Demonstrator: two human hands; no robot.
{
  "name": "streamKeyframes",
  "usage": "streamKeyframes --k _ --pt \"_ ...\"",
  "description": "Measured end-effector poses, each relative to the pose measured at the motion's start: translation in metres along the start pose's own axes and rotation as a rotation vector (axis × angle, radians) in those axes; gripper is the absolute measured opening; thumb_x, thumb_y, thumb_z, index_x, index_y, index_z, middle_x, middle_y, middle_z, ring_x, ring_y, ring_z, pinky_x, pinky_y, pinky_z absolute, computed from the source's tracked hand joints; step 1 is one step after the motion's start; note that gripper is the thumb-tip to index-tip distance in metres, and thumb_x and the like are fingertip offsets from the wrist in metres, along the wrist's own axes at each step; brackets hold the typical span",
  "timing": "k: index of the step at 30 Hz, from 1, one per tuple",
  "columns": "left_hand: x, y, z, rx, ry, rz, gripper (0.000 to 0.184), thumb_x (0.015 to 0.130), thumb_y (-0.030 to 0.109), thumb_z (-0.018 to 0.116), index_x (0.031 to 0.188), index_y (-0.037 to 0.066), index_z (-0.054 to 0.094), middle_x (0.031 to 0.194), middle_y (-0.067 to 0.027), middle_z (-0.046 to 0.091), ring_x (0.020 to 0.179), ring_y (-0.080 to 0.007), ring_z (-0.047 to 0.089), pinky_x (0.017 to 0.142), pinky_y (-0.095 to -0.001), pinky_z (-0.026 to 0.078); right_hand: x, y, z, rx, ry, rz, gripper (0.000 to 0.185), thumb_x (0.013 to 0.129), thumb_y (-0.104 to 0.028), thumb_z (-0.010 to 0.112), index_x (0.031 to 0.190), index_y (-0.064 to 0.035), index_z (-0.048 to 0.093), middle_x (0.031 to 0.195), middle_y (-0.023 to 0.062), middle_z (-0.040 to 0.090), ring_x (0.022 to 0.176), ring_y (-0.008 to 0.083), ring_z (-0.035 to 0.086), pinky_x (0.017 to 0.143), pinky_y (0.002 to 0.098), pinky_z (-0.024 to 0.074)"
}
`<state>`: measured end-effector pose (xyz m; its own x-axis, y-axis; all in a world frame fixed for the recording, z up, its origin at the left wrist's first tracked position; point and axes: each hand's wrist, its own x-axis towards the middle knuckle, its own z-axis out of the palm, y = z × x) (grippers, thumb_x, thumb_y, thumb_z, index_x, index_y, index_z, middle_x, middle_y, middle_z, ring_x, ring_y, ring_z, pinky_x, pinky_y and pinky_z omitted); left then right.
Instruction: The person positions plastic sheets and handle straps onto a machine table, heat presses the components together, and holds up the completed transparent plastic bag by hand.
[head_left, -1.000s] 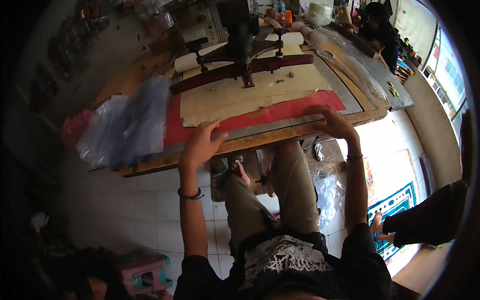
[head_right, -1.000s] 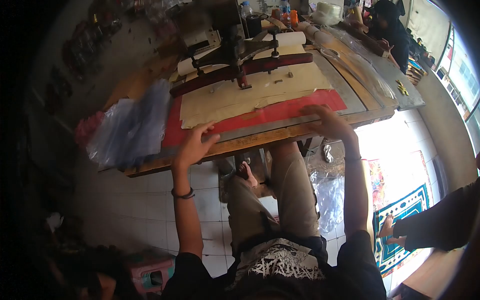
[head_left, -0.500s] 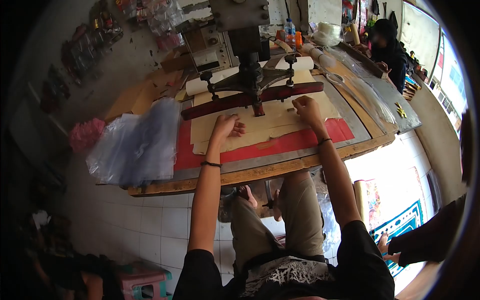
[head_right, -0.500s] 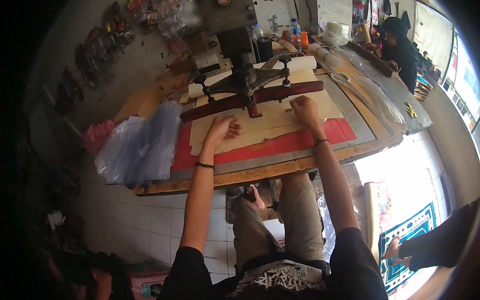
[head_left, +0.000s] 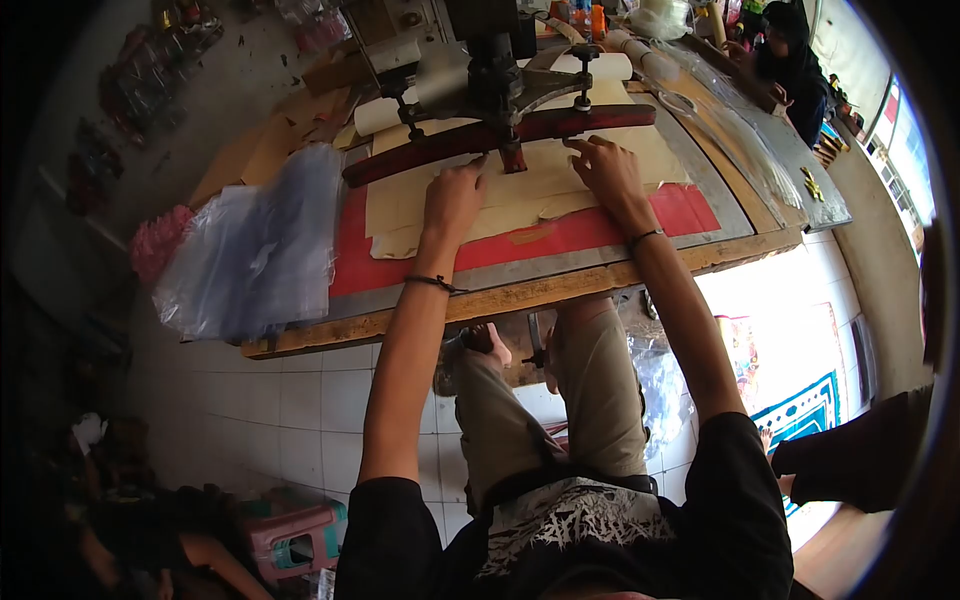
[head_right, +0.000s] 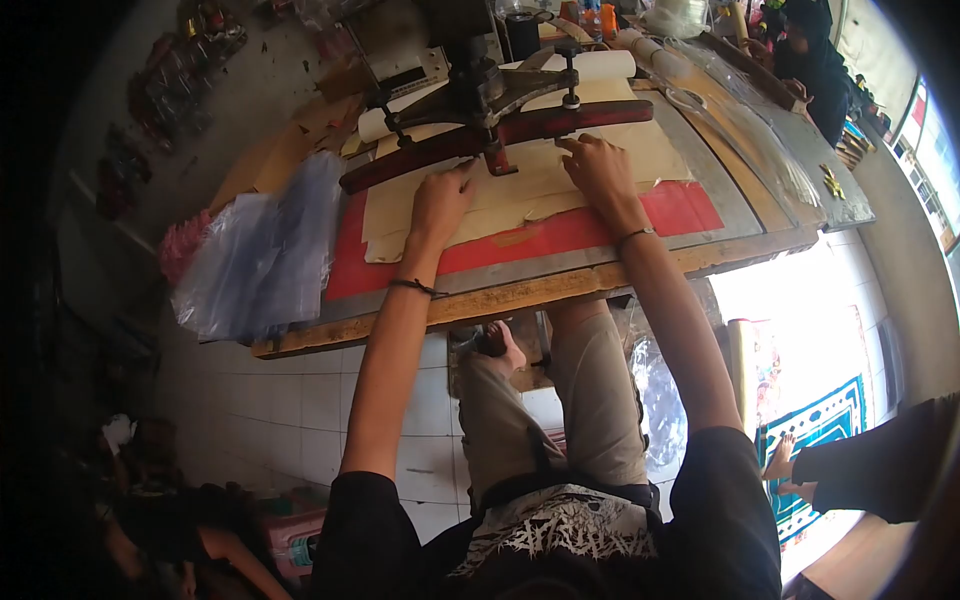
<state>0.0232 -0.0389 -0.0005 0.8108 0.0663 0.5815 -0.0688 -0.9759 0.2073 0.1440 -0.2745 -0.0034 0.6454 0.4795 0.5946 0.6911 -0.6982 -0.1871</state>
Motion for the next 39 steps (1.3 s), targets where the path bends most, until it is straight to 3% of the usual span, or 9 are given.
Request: streamKeyframes --k 6,12,15,25,39 --pt "0.012 -0.004 0.018 0.178 0.039 0.052 0.02 0.091 0.013 0.054 0.102 0.006 0.069 0.083 -0.0168 0.07 0.074 -0.035 0.07 0.067 -0.0451 0.058 0.006 0.002 0.009 -0.096 0.055 -0.046 0.024 0.085 -0.023 0.066 0.107 -0.0223 0.073 0.094 0.0033 0.069 0.083 0.0235 0.07 0.071 0.0391 0.056" --pt "0.017 -0.002 0.023 0.466 -0.066 0.178 0.011 0.083 0.009 0.059 0.082 0.004 0.069 0.081 -0.0162 0.07 0.068 -0.0288 0.072 0.061 -0.0395 0.059 0.008 0.004 0.014 -0.117 0.101 -0.073 0.019 0.085 -0.022 0.064 0.102 -0.0228 0.074 0.092 0.0028 0.069 0.079 0.0236 0.071 0.068 0.0381 0.0557" --pt "0.017 -0.004 0.024 0.488 -0.004 0.253 0.01 0.081 0.008 0.06 0.077 0.004 0.069 0.079 -0.0149 0.07 0.067 -0.0267 0.072 0.06 -0.0367 0.059 0.01 0.008 0.019 -0.15 0.135 -0.1 0.015 0.087 -0.021 0.062 0.097 -0.0221 0.073 0.089 0.0028 0.068 0.075 0.0233 0.07 0.065 0.0378 0.0552" --pt "0.017 -0.004 0.022 0.426 0.005 0.174 0.012 0.087 0.009 0.057 0.086 0.004 0.068 0.082 -0.0137 0.069 0.069 -0.0297 0.071 0.062 -0.0391 0.059 0.009 0.006 0.017 -0.123 0.161 -0.124 0.013 0.086 -0.017 0.061 0.091 -0.0187 0.072 0.086 0.0039 0.065 0.073 0.0241 0.07 0.061 0.0379 0.0544" --pt "0.018 -0.005 0.023 0.391 -0.03 0.17 0.013 0.085 0.007 0.058 0.082 0.003 0.07 0.082 -0.0155 0.07 0.072 -0.0308 0.072 0.064 -0.0391 0.059 0.008 0.006 0.016 -0.098 0.093 -0.098 0.02 0.084 -0.014 0.062 0.096 -0.0211 0.075 0.09 0.0019 0.065 0.076 0.0237 0.069 0.063 0.0383 0.0542"
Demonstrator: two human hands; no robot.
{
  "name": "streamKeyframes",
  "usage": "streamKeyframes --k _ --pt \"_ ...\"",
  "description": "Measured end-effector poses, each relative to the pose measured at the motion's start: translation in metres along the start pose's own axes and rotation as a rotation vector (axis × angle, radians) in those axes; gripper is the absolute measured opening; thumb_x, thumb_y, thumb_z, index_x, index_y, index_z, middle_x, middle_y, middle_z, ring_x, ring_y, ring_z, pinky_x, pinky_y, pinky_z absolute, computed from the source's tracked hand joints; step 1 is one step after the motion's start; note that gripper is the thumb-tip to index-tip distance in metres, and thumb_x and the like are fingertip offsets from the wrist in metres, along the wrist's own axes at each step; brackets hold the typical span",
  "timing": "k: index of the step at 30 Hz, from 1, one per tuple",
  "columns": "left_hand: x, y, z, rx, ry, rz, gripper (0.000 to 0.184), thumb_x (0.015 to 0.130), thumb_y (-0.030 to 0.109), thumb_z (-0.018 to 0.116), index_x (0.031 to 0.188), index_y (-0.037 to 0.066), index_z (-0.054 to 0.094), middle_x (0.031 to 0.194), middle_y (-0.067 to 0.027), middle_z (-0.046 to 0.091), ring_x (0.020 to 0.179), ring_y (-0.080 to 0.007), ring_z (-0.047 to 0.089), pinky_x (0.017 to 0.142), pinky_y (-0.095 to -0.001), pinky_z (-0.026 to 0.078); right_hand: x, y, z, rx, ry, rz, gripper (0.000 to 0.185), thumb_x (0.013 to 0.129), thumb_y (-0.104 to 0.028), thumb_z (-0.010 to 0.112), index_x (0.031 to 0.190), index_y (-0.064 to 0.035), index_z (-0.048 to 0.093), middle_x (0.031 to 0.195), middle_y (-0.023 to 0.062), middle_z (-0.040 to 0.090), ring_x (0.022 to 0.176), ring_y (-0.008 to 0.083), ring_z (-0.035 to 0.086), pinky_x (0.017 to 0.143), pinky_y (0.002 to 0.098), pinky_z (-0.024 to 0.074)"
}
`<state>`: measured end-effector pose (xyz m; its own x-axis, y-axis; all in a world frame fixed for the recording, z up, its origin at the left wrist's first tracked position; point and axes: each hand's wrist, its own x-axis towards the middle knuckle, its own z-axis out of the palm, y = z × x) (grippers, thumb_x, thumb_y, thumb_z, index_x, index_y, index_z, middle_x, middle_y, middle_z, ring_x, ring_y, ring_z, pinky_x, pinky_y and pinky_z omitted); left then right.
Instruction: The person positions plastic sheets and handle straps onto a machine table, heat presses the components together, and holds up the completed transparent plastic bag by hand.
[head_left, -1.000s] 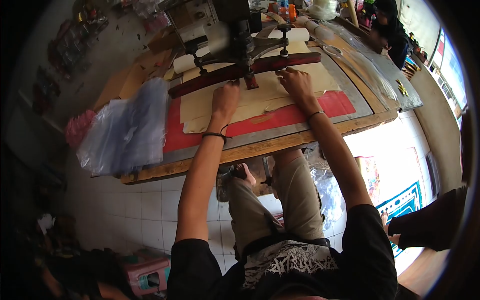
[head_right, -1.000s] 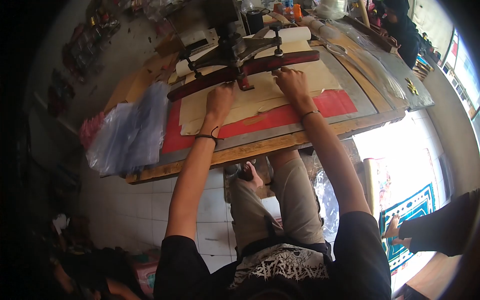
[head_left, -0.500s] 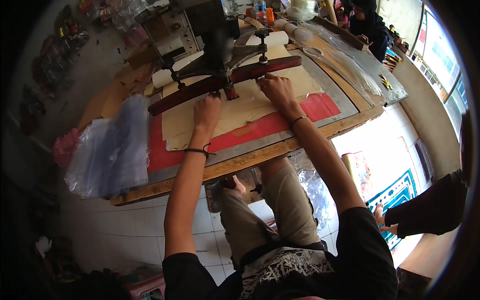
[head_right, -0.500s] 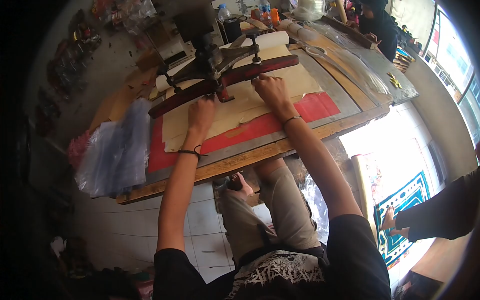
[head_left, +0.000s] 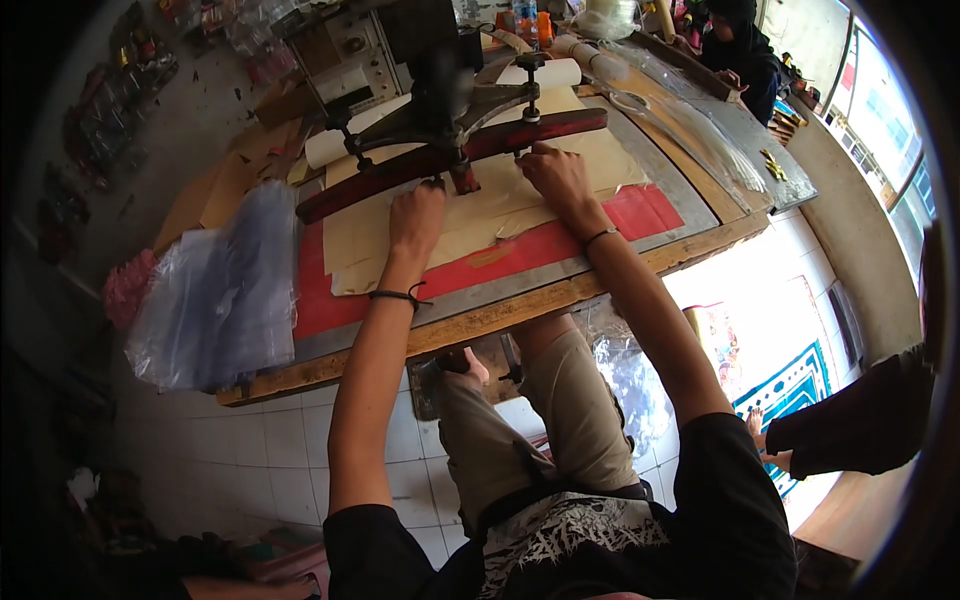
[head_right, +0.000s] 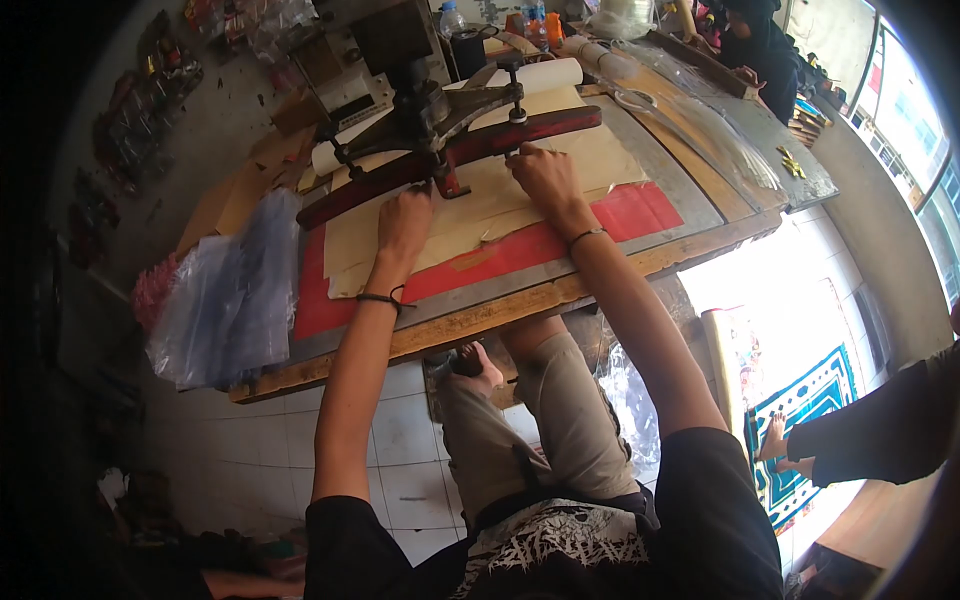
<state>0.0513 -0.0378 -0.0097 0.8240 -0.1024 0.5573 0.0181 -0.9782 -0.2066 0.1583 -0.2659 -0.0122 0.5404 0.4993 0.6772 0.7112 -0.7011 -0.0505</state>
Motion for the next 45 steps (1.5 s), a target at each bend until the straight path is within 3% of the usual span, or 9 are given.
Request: streamKeyframes --k 15,34,45 --pt "0.003 0.004 -0.004 -0.085 -0.077 -0.075 0.015 0.085 0.007 0.057 0.081 0.002 0.07 0.083 -0.0179 0.07 0.076 -0.0335 0.072 0.068 -0.0425 0.059 0.001 -0.001 0.002 0.011 -0.012 0.022 0.015 0.086 -0.017 0.062 0.093 -0.021 0.074 0.09 0.0015 0.065 0.076 0.0244 0.068 0.064 0.0392 0.0539" --pt "0.006 0.003 0.002 -0.095 -0.113 -0.104 0.015 0.087 0.007 0.056 0.083 0.003 0.07 0.082 -0.0184 0.071 0.076 -0.0331 0.072 0.066 -0.0413 0.059 0.004 -0.002 0.004 -0.026 -0.104 0.044 0.019 0.087 -0.023 0.061 0.099 -0.022 0.076 0.094 -0.0014 0.068 0.077 0.0243 0.069 0.066 0.039 0.0542" --pt "0.003 0.001 0.008 -0.166 -0.042 -0.096 0.018 0.088 0.008 0.054 0.082 0.002 0.069 0.081 -0.0204 0.069 0.076 -0.0358 0.071 0.066 -0.0438 0.058 0.004 -0.001 0.003 -0.032 -0.105 0.04 0.022 0.087 -0.024 0.061 0.102 -0.0238 0.076 0.094 -0.0008 0.068 0.078 0.0243 0.068 0.067 0.0384 0.0548"
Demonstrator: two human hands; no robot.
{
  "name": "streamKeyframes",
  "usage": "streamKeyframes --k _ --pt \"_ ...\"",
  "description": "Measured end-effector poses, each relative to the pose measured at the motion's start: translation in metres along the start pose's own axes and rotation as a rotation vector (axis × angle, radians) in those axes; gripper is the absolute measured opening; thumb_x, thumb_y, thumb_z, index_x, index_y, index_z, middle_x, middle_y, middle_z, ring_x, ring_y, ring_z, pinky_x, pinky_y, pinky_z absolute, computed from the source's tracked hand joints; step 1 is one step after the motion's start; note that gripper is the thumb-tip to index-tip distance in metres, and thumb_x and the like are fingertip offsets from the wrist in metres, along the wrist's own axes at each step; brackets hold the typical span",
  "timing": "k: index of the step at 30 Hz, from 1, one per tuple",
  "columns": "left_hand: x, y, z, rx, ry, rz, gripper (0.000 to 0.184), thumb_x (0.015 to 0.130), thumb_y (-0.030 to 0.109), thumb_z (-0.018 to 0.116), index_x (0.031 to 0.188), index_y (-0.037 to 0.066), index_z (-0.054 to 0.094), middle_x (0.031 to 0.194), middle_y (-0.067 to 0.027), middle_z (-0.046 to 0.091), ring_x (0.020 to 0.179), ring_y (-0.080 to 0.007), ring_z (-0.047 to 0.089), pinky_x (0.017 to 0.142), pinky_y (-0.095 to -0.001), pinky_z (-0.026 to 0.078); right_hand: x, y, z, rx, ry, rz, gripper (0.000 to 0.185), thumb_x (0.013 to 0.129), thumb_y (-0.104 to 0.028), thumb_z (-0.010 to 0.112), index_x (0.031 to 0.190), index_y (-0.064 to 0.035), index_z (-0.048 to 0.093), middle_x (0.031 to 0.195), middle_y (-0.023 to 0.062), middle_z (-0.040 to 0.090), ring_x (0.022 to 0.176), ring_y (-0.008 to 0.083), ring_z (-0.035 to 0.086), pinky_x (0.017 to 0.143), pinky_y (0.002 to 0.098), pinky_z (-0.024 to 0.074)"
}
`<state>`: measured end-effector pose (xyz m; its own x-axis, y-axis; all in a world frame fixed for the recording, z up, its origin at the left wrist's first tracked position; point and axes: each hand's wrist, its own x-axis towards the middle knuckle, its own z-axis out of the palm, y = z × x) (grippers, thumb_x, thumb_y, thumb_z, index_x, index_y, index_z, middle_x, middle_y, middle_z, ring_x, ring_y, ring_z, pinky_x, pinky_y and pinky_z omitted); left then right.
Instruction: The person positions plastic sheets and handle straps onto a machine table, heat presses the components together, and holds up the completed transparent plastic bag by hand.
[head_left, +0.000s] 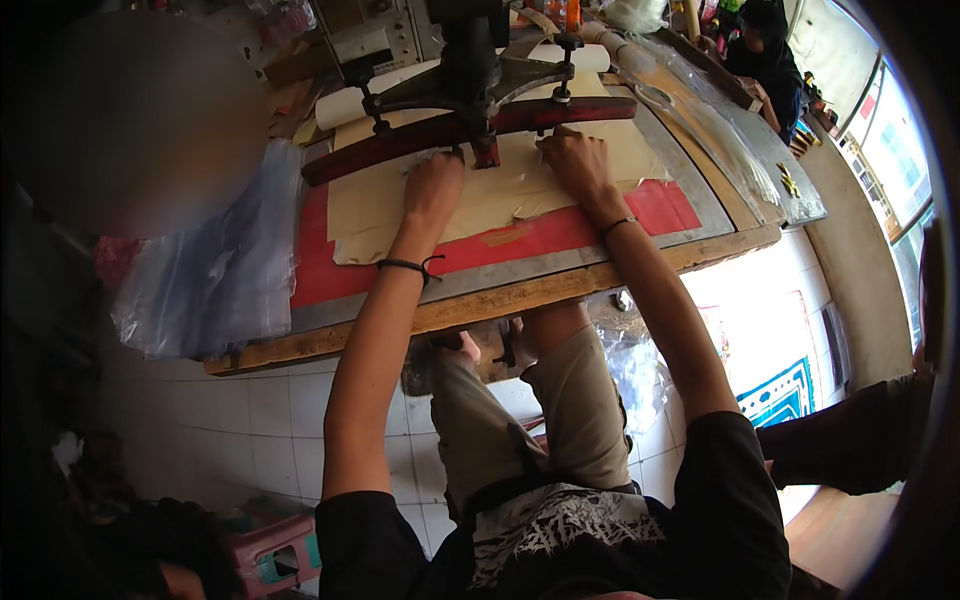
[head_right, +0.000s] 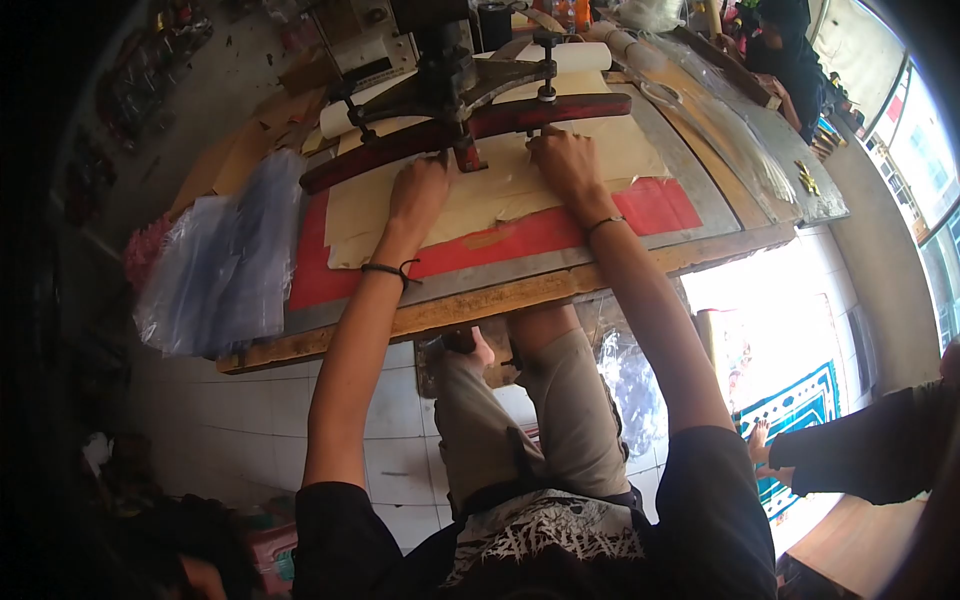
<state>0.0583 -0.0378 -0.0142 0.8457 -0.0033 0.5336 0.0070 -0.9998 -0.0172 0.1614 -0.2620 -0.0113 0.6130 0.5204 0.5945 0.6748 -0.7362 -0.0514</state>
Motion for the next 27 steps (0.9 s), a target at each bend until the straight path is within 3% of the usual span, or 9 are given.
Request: streamKeyframes --k 12,15,18,22,27 --pt "0.001 0.0 0.002 -0.049 -0.006 -0.034 0.019 0.088 0.01 0.054 0.084 0.001 0.071 0.08 -0.0203 0.07 0.074 -0.036 0.071 0.067 -0.0445 0.058 0.001 -0.001 -0.003 0.014 -0.058 0.022 0.019 0.091 -0.026 0.057 0.091 -0.0193 0.075 0.095 0.0025 0.068 0.08 0.0264 0.07 0.068 0.0405 0.0542" --pt "0.003 -0.005 0.003 -0.165 -0.027 -0.088 0.029 0.094 0.02 0.049 0.088 -0.001 0.069 0.081 -0.0249 0.067 0.078 -0.0412 0.068 0.072 -0.0492 0.055 0.002 -0.002 -0.003 -0.018 -0.078 0.047 0.021 0.088 -0.026 0.061 0.102 -0.0246 0.076 0.094 -0.0012 0.068 0.08 0.023 0.069 0.068 0.0378 0.0546" --pt "0.002 -0.007 0.004 -0.25 -0.011 -0.107 0.031 0.096 0.023 0.049 0.092 -0.001 0.067 0.081 -0.0272 0.066 0.08 -0.0437 0.066 0.075 -0.0516 0.054 0.001 -0.005 -0.005 0.021 -0.033 0.026 0.02 0.092 -0.026 0.057 0.09 -0.0194 0.076 0.095 0.0024 0.069 0.079 0.0265 0.07 0.068 0.0404 0.0539" --pt "-0.003 -0.004 -0.005 -0.263 0.018 -0.09 0.027 0.093 0.023 0.055 0.091 0.0 0.069 0.086 -0.0238 0.068 0.079 -0.0395 0.068 0.072 -0.0474 0.057 -0.001 -0.002 -0.004 0.025 -0.017 0.013 0.018 0.089 -0.025 0.059 0.095 -0.0208 0.076 0.094 0.0018 0.069 0.078 0.0261 0.069 0.068 0.0399 0.0539" --pt "-0.002 -0.005 -0.007 -0.273 -0.012 -0.096 0.029 0.094 0.023 0.054 0.093 -0.002 0.069 0.085 -0.0254 0.067 0.079 -0.0405 0.068 0.072 -0.0484 0.056 0.0 -0.003 -0.004 0.004 -0.015 0.011 0.019 0.086 -0.023 0.065 0.1 -0.0221 0.077 0.092 0.0008 0.069 0.076 0.0252 0.069 0.067 0.0389 0.054"
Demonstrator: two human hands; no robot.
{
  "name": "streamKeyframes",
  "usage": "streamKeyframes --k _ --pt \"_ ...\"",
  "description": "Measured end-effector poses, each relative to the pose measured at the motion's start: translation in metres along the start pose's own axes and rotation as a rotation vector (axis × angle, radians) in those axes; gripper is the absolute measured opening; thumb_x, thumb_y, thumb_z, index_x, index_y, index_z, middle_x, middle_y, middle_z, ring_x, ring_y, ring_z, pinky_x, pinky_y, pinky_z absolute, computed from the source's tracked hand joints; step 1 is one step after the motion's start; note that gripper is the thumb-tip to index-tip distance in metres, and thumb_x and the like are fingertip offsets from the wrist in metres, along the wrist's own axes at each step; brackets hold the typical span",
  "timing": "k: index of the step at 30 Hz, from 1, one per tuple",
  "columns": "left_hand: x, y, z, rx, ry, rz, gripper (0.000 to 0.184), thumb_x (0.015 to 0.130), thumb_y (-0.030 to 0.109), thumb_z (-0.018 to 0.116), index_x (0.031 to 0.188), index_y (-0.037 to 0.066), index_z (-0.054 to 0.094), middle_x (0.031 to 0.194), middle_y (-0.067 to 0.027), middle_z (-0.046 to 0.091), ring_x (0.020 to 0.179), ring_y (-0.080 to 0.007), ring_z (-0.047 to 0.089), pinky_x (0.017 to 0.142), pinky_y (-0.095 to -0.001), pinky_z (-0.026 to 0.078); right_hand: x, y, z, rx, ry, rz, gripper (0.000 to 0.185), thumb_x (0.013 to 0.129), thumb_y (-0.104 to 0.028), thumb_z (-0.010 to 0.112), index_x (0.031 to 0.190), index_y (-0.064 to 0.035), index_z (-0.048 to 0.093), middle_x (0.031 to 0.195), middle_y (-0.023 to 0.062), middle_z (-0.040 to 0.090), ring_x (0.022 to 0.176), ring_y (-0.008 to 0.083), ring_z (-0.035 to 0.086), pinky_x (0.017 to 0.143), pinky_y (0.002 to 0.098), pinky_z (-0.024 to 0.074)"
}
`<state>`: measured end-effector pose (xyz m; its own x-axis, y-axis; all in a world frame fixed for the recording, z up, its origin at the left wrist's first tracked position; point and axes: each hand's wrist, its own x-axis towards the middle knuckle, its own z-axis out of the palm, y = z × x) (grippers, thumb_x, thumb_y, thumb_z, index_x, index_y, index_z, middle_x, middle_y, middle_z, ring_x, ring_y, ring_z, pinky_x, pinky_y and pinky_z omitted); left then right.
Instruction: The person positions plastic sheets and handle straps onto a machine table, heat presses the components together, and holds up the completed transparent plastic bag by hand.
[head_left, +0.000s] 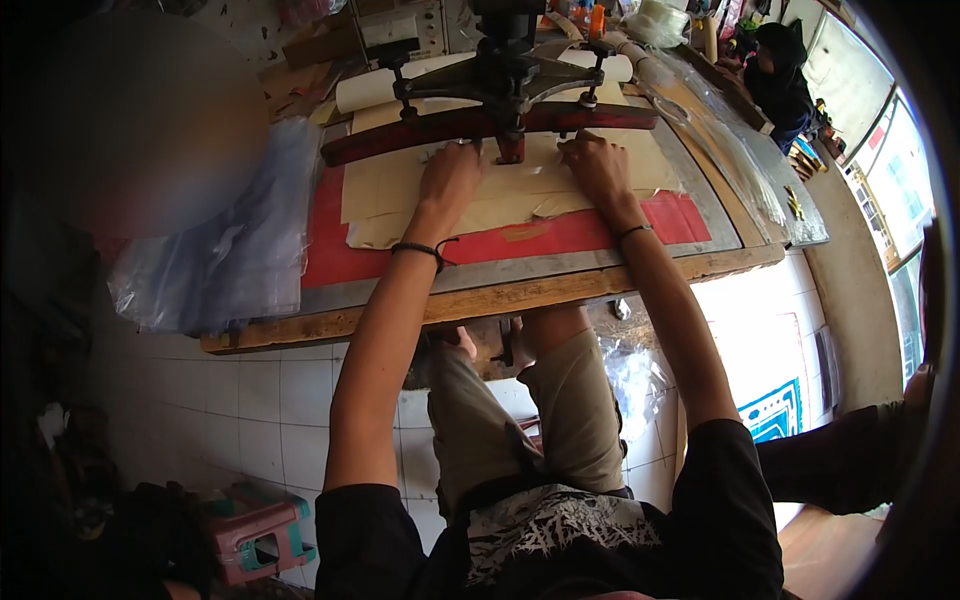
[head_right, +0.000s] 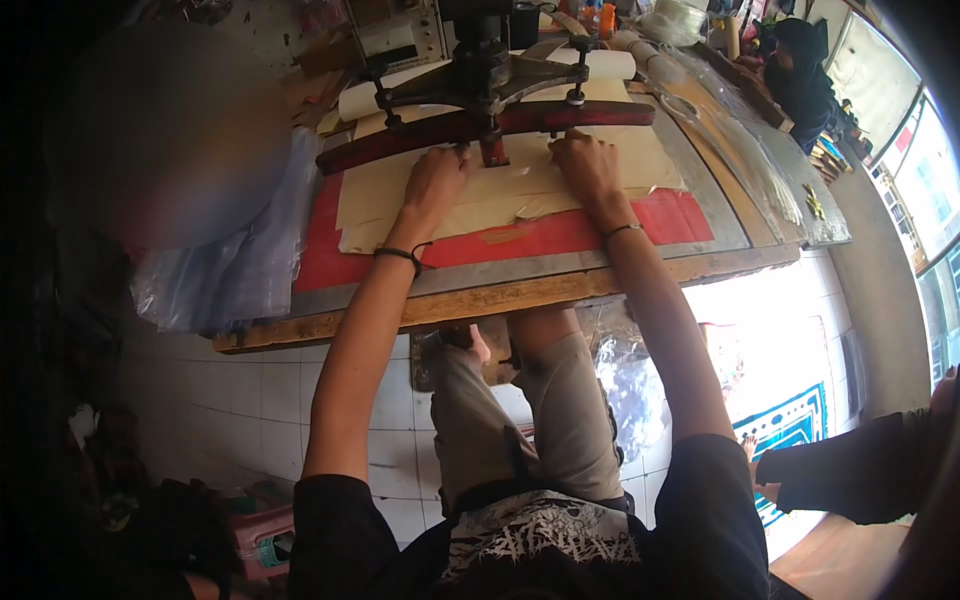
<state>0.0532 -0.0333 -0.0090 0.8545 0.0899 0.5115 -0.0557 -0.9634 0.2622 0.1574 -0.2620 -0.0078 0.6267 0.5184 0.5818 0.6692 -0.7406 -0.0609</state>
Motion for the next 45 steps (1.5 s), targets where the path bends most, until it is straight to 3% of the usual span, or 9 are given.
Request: streamKeyframes --k 13,16,22,31,34,40,45 --pt "0.002 -0.006 0.003 -0.062 -0.005 -0.062 0.026 0.091 0.025 0.058 0.092 0.003 0.07 0.085 -0.0239 0.069 0.082 -0.0395 0.068 0.074 -0.0479 0.056 0.001 0.001 0.001 0.005 0.01 -0.012 0.017 0.086 -0.023 0.065 0.099 -0.0221 0.077 0.092 -0.0001 0.068 0.076 0.0246 0.069 0.066 0.0382 0.054" --pt "-0.002 -0.01 0.001 -0.096 0.095 -0.02 0.027 0.09 0.028 0.06 0.09 0.003 0.07 0.086 -0.022 0.069 0.081 -0.0388 0.069 0.074 -0.0473 0.056 -0.002 0.001 -0.002 0.024 0.022 -0.028 0.017 0.086 -0.023 0.066 0.1 -0.022 0.077 0.092 -0.0002 0.068 0.076 0.0242 0.069 0.065 0.0377 0.054" --pt "0.001 -0.013 -0.002 0.049 -0.03 -0.124 0.028 0.089 0.029 0.062 0.096 0.004 0.072 0.092 -0.0225 0.069 0.087 -0.0396 0.067 0.078 -0.0467 0.056 -0.001 0.003 0.0 0.038 0.022 -0.032 0.017 0.087 -0.025 0.064 0.099 -0.0229 0.076 0.093 0.0004 0.068 0.078 0.0246 0.069 0.065 0.0393 0.0546" --pt "-0.001 -0.005 -0.001 0.152 -0.03 -0.11 0.027 0.095 0.032 0.054 0.107 0.012 0.069 0.084 -0.0213 0.069 0.079 -0.0399 0.068 0.07 -0.0492 0.057 -0.001 0.004 0.002 0.057 0.086 -0.036 0.017 0.087 -0.025 0.066 0.099 -0.0204 0.076 0.089 0.0007 0.067 0.073 0.0238 0.069 0.062 0.0379 0.0538" --pt "-0.004 -0.002 -0.003 0.182 0.018 -0.102 0.029 0.095 0.034 0.056 0.096 0.009 0.072 0.076 -0.0189 0.069 0.075 -0.0365 0.07 0.07 -0.0464 0.057 -0.001 0.004 0.002 0.11 0.06 -0.022 0.017 0.086 -0.025 0.064 0.099 -0.0209 0.075 0.094 0.0007 0.068 0.076 0.0258 0.069 0.065 0.0402 0.0547" --pt "-0.013 -0.012 -0.014 -0.008 0.034 0.006 0.026 0.091 0.035 0.061 0.095 0.014 0.075 0.081 -0.0172 0.07 0.073 -0.0346 0.069 0.071 -0.0438 0.057 -0.003 0.012 -0.003 0.332 0.039 -0.066 0.013 0.085 -0.023 0.066 0.094 -0.0166 0.073 0.087 0.003 0.071 0.074 0.0259 0.07 0.068 0.0399 0.0555" --pt "-0.02 -0.025 -0.059 -0.226 -0.177 -0.021 0.038 0.083 0.046 0.07 0.092 0.009 0.075 0.08 -0.0204 0.069 0.075 -0.0327 0.069 0.07 -0.04 0.054 -0.01 0.011 -0.021 0.418 -0.003 -0.04 0.014 0.085 -0.025 0.068 0.093 -0.015 0.072 0.075 0.0057 0.071 0.072 0.0239 0.07 0.068 0.0382 0.055"
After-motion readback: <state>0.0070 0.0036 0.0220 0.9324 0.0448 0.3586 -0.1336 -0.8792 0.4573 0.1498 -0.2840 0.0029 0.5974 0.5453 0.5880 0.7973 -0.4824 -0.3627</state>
